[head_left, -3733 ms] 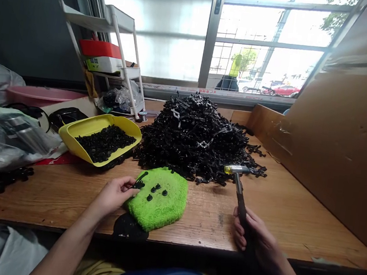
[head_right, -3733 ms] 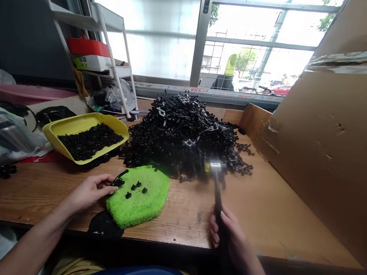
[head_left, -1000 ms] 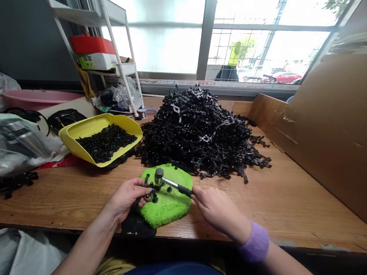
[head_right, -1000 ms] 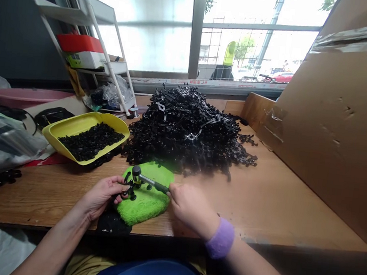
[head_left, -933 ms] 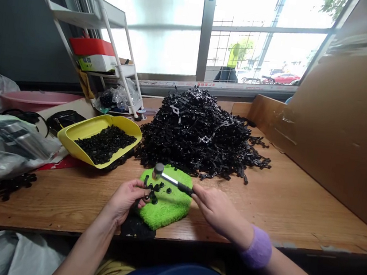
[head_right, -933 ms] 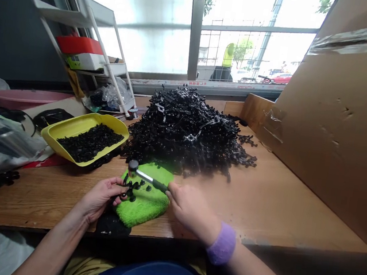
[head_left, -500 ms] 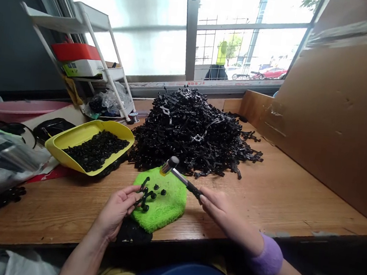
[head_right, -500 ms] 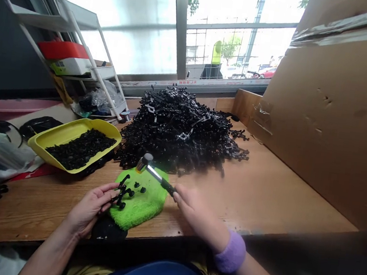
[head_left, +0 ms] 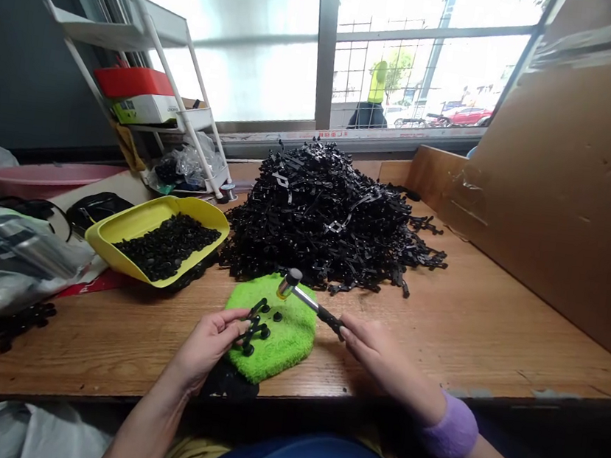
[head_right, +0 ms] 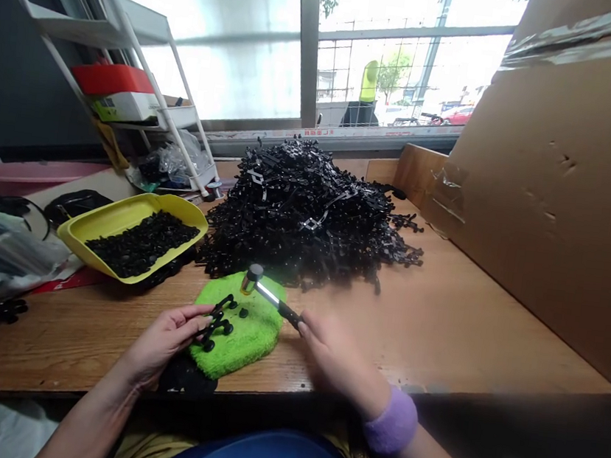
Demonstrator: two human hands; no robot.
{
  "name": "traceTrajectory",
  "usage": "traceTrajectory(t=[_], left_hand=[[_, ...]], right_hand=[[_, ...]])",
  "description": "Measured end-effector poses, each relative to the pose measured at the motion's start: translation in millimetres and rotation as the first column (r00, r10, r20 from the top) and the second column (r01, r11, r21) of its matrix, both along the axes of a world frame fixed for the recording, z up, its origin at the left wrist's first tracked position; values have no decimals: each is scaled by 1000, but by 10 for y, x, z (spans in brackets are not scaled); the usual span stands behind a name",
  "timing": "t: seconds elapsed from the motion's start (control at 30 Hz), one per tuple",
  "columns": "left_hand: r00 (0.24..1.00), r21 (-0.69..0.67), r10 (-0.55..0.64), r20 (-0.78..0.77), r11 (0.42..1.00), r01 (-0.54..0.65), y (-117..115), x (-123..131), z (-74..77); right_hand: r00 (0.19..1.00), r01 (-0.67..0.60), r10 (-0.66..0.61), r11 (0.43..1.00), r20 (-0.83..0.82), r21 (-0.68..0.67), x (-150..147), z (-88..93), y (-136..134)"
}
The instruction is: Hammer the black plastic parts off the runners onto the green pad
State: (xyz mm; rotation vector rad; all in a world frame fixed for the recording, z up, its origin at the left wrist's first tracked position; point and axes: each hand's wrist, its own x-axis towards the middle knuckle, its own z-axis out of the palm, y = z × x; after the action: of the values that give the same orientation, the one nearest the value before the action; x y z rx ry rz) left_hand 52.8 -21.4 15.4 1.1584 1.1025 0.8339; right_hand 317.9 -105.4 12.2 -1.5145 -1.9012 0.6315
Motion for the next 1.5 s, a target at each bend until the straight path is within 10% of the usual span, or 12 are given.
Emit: traceTrajectory(t=[0.4, 1.23, 1.4, 1.5], left_hand=[[984, 90, -1, -176, 996, 17, 55, -45, -70], [951, 125, -138, -278, 976, 178, 107, -50, -22], [998, 39, 46, -35, 998, -45, 10, -96, 15], [983, -37, 142, 120, 990, -138, -21, -108, 109]], right_hand=[[894, 20, -52, 997, 445, 77, -178, 215, 253], [897, 41, -62, 998, 437, 56, -175, 217, 278], [999, 47, -48, 996, 5, 70, -7, 168, 173], [883, -33, -26, 993, -468, -117, 121, 83, 42]])
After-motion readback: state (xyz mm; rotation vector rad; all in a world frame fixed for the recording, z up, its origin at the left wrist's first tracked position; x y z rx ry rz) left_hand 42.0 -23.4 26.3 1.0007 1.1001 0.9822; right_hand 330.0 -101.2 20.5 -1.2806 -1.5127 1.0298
